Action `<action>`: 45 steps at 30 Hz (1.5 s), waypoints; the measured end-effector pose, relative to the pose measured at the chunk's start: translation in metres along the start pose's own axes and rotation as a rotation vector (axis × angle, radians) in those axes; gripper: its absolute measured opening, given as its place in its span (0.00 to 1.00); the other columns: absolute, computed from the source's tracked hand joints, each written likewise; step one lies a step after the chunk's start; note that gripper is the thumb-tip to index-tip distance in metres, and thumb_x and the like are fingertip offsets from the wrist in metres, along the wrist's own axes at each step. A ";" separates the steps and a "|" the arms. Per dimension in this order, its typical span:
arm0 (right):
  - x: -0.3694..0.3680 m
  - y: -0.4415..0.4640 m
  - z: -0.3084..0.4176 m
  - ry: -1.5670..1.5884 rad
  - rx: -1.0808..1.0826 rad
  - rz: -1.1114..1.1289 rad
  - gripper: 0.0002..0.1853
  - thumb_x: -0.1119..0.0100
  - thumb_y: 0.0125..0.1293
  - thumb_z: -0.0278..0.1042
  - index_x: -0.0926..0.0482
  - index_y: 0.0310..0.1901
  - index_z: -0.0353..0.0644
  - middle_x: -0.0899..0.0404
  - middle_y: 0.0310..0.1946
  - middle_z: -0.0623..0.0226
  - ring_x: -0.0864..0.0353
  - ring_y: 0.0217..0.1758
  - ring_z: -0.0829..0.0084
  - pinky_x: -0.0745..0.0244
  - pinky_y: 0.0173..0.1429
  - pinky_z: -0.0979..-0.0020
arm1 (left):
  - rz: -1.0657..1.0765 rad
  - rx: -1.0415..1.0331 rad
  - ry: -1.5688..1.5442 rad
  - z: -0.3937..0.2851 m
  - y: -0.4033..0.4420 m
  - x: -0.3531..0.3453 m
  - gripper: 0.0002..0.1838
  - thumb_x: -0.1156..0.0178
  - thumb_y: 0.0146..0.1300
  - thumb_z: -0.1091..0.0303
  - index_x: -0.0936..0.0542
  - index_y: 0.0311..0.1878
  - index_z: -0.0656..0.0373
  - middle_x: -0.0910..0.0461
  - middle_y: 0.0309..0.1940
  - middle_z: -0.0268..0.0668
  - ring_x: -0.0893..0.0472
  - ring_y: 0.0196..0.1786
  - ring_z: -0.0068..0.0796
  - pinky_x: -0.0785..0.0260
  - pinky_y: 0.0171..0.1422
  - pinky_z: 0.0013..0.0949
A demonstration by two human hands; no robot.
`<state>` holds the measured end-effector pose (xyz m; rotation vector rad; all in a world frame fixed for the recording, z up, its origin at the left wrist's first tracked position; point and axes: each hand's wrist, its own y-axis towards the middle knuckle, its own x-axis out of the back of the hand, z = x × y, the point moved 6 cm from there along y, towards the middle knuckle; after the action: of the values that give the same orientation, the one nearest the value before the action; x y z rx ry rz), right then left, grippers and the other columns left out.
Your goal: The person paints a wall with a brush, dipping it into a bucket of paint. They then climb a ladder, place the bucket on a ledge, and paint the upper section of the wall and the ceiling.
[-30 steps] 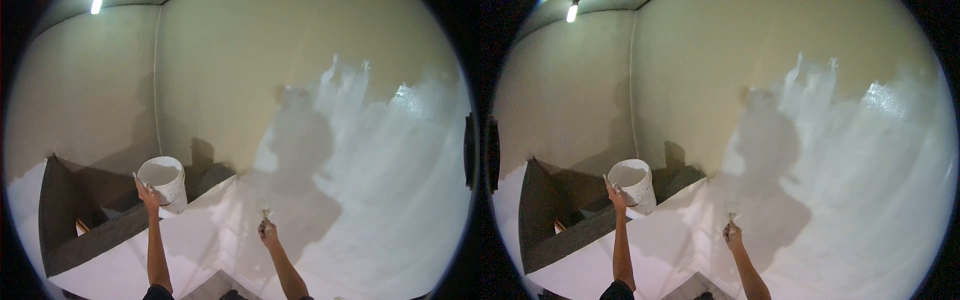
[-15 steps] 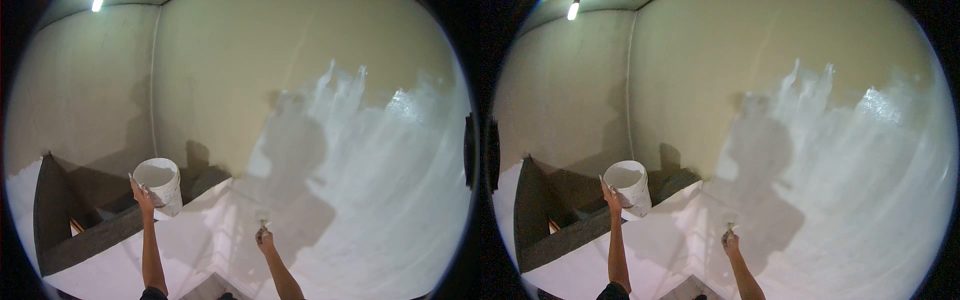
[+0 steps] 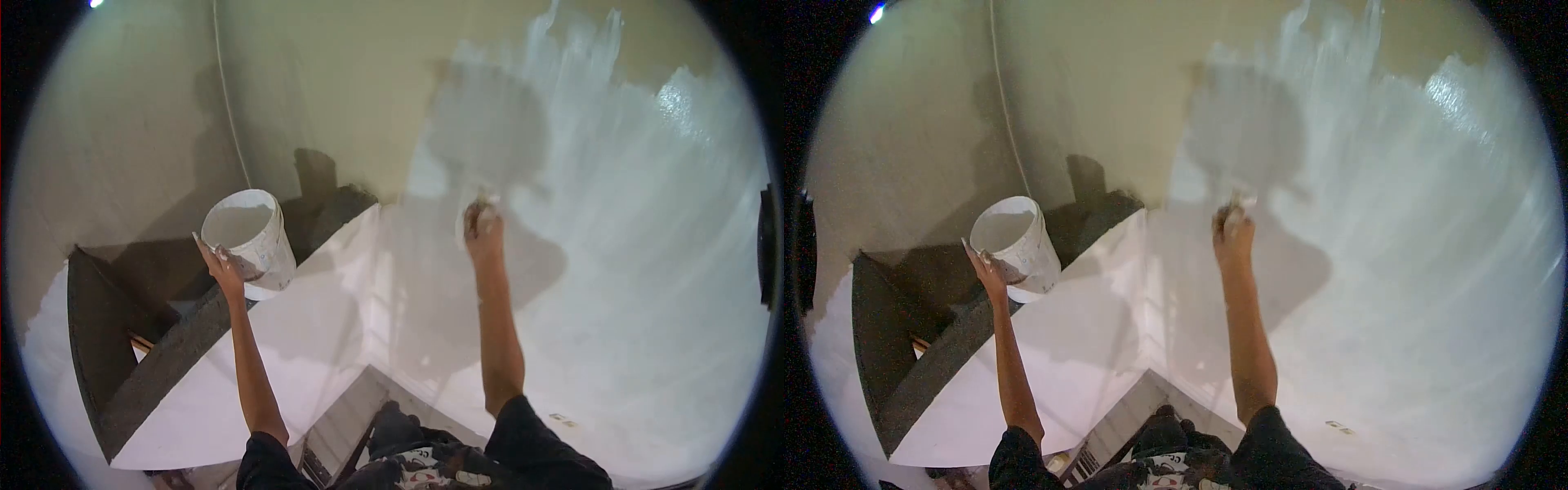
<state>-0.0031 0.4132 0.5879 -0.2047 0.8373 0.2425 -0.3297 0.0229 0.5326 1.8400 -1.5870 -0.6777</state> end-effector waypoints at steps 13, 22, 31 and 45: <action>-0.270 0.026 0.184 0.170 0.021 0.421 0.09 0.62 0.54 0.13 0.39 0.20 0.35 0.40 0.19 0.64 0.43 0.18 0.73 0.39 0.23 0.71 | -0.008 0.008 0.021 0.014 0.001 0.000 0.32 0.58 0.68 0.53 0.50 0.69 0.63 0.50 0.69 0.51 0.46 0.70 0.45 0.53 0.70 0.40; -0.345 -0.064 0.327 -1.432 1.337 -0.126 0.10 0.52 0.63 0.27 0.23 0.39 0.30 0.20 0.36 0.53 0.19 0.38 0.62 0.25 0.39 0.63 | -0.035 0.004 -0.008 -0.003 0.001 0.003 0.32 0.59 0.69 0.54 0.50 0.69 0.63 0.47 0.68 0.51 0.44 0.69 0.45 0.52 0.70 0.40; -0.371 -0.004 0.266 -2.276 1.759 -0.163 0.12 0.52 0.62 0.29 0.21 0.37 0.31 0.20 0.37 0.49 0.18 0.40 0.59 0.23 0.42 0.63 | -0.037 0.004 0.043 0.006 0.003 0.004 0.30 0.59 0.69 0.58 0.49 0.68 0.64 0.47 0.68 0.52 0.43 0.69 0.46 0.52 0.70 0.41; 0.009 0.008 -0.139 -2.671 1.000 0.085 0.04 0.42 0.53 0.26 0.18 0.29 0.45 0.24 0.32 0.65 0.23 0.36 0.67 0.28 0.34 0.72 | -0.025 0.043 -0.016 0.005 0.000 0.004 0.31 0.57 0.67 0.59 0.49 0.69 0.63 0.44 0.66 0.52 0.39 0.67 0.44 0.49 0.68 0.39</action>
<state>-0.0978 0.3842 0.4894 0.9980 -1.7465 -0.0123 -0.3325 0.0179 0.5290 1.8926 -1.6031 -0.6763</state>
